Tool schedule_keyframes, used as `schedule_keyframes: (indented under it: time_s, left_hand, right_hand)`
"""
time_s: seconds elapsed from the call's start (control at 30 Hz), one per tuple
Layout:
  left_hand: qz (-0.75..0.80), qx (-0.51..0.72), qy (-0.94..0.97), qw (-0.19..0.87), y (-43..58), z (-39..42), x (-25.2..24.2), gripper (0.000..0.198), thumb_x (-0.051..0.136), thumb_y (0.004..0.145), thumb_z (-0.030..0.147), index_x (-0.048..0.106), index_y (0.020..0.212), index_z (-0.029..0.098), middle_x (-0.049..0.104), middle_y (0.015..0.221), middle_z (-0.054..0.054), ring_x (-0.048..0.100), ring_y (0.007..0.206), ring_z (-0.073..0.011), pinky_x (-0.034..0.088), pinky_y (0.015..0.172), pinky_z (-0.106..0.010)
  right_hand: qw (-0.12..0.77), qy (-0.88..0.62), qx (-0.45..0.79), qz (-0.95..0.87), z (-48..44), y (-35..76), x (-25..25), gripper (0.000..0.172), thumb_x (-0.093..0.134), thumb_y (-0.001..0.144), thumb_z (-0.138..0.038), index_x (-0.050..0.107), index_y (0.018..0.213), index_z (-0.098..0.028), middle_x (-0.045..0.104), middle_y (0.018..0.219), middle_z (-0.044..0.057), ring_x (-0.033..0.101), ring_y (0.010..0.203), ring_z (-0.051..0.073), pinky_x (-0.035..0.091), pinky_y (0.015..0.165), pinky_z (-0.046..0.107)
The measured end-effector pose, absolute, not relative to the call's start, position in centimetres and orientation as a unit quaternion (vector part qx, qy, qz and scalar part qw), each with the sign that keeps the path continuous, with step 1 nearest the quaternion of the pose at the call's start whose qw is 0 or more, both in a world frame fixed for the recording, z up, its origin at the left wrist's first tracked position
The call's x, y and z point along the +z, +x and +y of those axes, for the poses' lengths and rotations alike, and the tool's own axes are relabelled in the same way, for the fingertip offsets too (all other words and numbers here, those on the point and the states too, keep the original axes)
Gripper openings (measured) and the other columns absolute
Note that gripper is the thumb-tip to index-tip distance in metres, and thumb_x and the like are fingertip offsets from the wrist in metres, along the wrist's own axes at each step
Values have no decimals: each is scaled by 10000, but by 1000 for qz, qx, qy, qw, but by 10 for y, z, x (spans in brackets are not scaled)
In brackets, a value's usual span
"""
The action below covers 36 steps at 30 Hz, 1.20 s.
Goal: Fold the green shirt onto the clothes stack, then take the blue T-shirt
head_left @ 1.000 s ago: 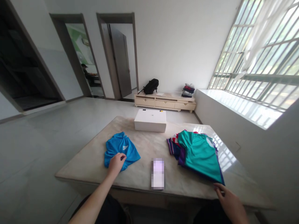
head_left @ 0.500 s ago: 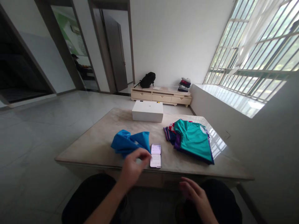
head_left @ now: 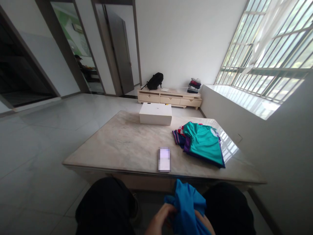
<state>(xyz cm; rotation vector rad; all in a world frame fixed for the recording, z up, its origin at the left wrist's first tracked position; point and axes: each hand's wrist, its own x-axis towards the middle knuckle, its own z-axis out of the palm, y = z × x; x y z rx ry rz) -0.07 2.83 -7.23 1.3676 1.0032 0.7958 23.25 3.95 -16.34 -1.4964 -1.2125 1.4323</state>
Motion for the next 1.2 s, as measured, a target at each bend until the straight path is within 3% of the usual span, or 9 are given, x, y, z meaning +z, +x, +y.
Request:
schedule_keyframes:
  time_s: [0.1, 0.23, 0.33, 0.47, 0.67, 0.8, 0.93, 1.03, 1.2]
  left_hand:
    - [452, 359, 531, 621, 7, 29, -98, 830, 878, 557, 725, 730, 1235, 269, 731, 1213, -133, 638, 1191, -385, 531, 1005, -439]
    - [471, 386, 441, 659, 9, 39, -126, 642, 775, 675, 772, 807, 978, 207, 789, 1006, -118, 699, 1028, -350, 541, 963, -445]
    - [508, 434, 359, 652, 6, 47, -137, 598, 784, 655, 773, 791, 803, 193, 774, 829, -75, 702, 851, -285, 558, 853, -385]
    - [573, 481, 248, 616, 2, 49, -136, 592, 868, 513, 743, 771, 729, 200, 738, 761, -32, 683, 821, -248, 550, 804, -311]
    - [616, 499, 192, 578, -4, 44, -131, 544, 865, 548, 708, 730, 700, 204, 722, 746, -22, 686, 791, -237, 544, 738, -285]
    - [602, 532, 158, 574, -10, 47, -130, 615, 878, 536, 704, 746, 816, 173, 741, 833, -37, 681, 804, -208, 535, 724, -261]
    - [559, 579, 117, 582, -16, 51, -125, 592, 880, 555, 695, 618, 677, 179, 496, 532, 74, 446, 472, -85, 361, 468, -193]
    - [542, 598, 112, 580, -16, 52, -123, 588, 895, 573, 663, 580, 655, 174, 436, 527, 89, 384, 456, -60, 316, 453, -179]
    - [537, 593, 115, 589, -15, 51, -120, 631, 894, 562, 698, 679, 783, 147, 610, 677, 19, 541, 593, -108, 434, 539, -203]
  right_hand:
    - [363, -591, 544, -473, 34, 215, -164, 714, 659, 742, -786, 773, 1147, -208, 774, 1178, 132, 682, 1191, 395, 522, 1040, 465]
    - [318, -582, 488, -568, 38, 211, -145, 619, 714, 777, -668, 764, 1147, -174, 768, 1169, 149, 699, 1128, 383, 520, 1012, 424]
    - [312, -613, 441, -577, 46, 223, -127, 518, 664, 836, -655, 771, 992, -173, 780, 1000, 116, 715, 956, 331, 539, 874, 367]
    - [300, -628, 421, -582, 55, 241, -107, 512, 647, 851, -654, 718, 720, -163, 682, 722, 51, 630, 747, 242, 466, 706, 300]
    - [336, -586, 518, -524, 56, 248, -84, 526, 697, 814, -667, 711, 714, -151, 615, 668, 19, 537, 686, 178, 425, 653, 265]
    - [384, -595, 504, -494, 56, 252, -72, 528, 702, 795, -686, 700, 707, -166, 602, 656, 19, 533, 663, 180, 437, 621, 267]
    - [448, -631, 409, -484, 57, 264, -59, 526, 729, 726, -716, 750, 725, -190, 734, 944, 100, 654, 896, 288, 527, 757, 312]
    - [481, -658, 348, -463, 56, 269, -43, 521, 748, 699, -713, 787, 765, -198, 744, 1113, 124, 665, 1036, 343, 546, 851, 338]
    - [486, -650, 368, -453, 50, 266, -15, 473, 749, 774, -649, 771, 866, -186, 715, 789, 50, 658, 787, 245, 535, 713, 288]
